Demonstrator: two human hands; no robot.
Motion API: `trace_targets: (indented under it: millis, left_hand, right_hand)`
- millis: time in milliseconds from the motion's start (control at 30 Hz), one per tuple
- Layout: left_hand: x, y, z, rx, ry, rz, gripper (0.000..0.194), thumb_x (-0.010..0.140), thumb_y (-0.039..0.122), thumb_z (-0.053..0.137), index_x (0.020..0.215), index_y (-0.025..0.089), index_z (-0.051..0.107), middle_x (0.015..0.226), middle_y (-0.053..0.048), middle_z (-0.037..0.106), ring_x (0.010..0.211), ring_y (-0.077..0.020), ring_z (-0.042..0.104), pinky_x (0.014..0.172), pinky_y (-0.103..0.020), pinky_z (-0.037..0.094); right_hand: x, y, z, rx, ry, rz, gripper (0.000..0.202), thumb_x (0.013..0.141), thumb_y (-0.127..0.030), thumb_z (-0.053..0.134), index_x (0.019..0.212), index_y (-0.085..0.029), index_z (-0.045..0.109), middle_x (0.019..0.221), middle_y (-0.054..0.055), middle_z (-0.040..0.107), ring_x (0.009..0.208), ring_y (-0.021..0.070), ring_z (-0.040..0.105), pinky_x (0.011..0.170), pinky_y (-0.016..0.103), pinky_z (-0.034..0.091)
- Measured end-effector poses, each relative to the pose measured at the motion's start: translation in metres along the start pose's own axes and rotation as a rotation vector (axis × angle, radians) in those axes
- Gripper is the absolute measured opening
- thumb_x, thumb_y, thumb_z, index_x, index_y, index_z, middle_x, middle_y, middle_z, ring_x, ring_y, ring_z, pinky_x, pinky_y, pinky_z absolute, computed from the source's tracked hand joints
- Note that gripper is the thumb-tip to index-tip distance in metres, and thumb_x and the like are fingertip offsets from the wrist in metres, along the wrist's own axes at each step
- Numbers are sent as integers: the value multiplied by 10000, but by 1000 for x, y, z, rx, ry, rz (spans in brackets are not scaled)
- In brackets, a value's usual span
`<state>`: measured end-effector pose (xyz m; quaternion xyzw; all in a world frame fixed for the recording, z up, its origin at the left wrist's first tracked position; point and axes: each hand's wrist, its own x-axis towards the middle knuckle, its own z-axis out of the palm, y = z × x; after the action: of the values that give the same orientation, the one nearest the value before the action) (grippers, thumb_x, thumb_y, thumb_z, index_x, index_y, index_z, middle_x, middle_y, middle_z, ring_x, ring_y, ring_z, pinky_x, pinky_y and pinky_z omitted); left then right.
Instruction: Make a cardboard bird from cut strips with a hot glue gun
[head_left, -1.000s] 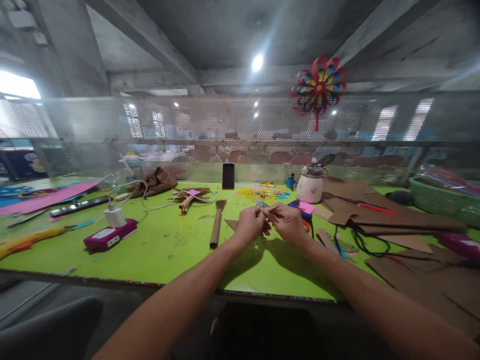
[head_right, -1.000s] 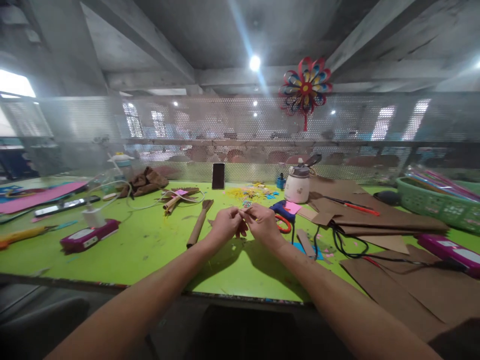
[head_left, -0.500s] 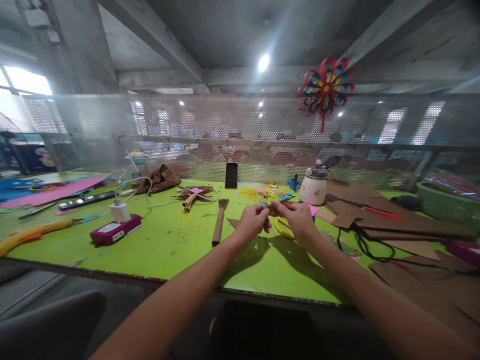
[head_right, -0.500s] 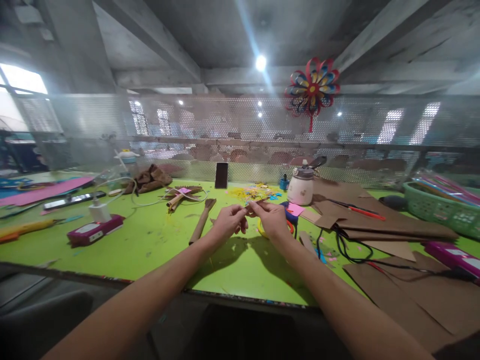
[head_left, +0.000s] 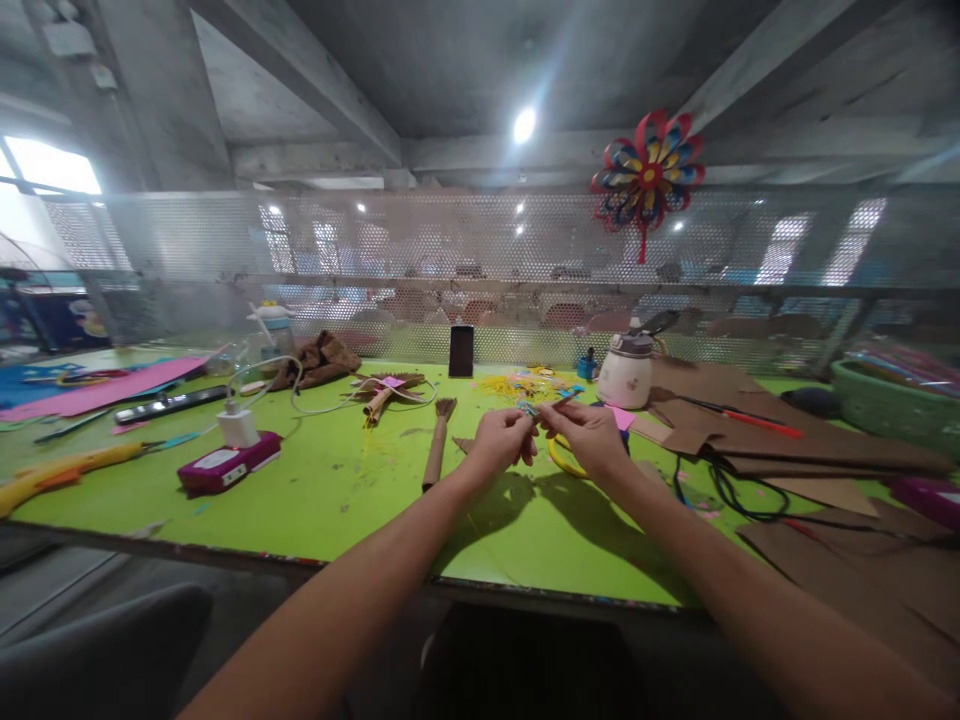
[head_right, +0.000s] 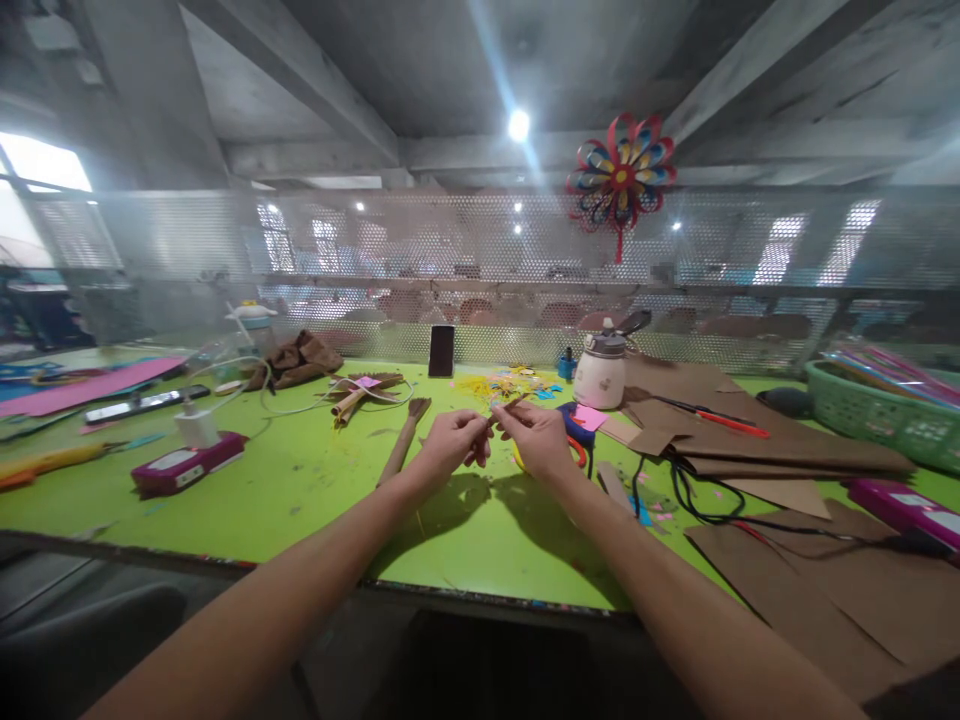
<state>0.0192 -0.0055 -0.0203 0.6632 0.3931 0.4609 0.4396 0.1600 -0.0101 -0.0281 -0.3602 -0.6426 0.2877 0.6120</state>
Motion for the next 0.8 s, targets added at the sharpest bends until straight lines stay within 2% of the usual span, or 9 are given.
trace_targets:
  millis: [133,267,400,533,633,700,800]
  left_hand:
    - [0,-1,0,66,13,9,188,754,185,438,578,150,494,443,12,530,361,-64,479,373,-165,318]
    - [1,-3,-1,164,34,17,193,734,178,455,547,153,493,423,18,513,362,-70,479,389,-172,342]
    - [4,-9,-2,263,53,-36,211,714,184,477,507,148,500,419,12,508,359,-76,481,396,-184,347]
    - [4,-11,-2,122,-14,-126,203,754,207,464,567,141,507,463,-1,533,366,-71,481,386,-180,316]
    - [2,-4,-3,19,-69,-142,175,789,234,464,655,135,517,495,-7,552,388,-67,495,392,-170,313]
    - [3,3,-7,55,-62,-144,153,763,275,534,704,134,522,492,-6,556,400,-80,512,394,-170,319]
    - [8,12,-20,20,192,-112,108,749,238,536,793,143,512,526,5,566,412,-74,513,407,-163,327]
  right_hand:
    - [-2,3,1,-120,-21,-118,247,738,-391,617,778,-162,700,722,45,653,601,148,552,554,269,474]
    - [-4,4,2,-283,-28,-234,231,781,-364,574,719,-167,677,705,51,640,630,159,560,599,277,460]
    - [-8,4,3,-368,-89,-317,217,803,-328,551,701,-180,673,715,54,648,653,165,579,635,280,455]
    - [-7,6,2,-408,-119,-342,216,812,-314,533,714,-188,679,740,63,663,672,172,588,652,292,459]
    - [-3,8,-1,-363,-80,-280,222,791,-353,556,742,-179,684,727,65,662,668,174,584,645,297,469]
    - [2,10,-5,-260,-31,-159,269,771,-406,567,756,-164,685,713,63,665,627,164,581,602,286,478]
    - [10,15,-12,-90,28,55,341,711,-470,602,710,-136,677,695,70,676,576,145,573,553,272,486]
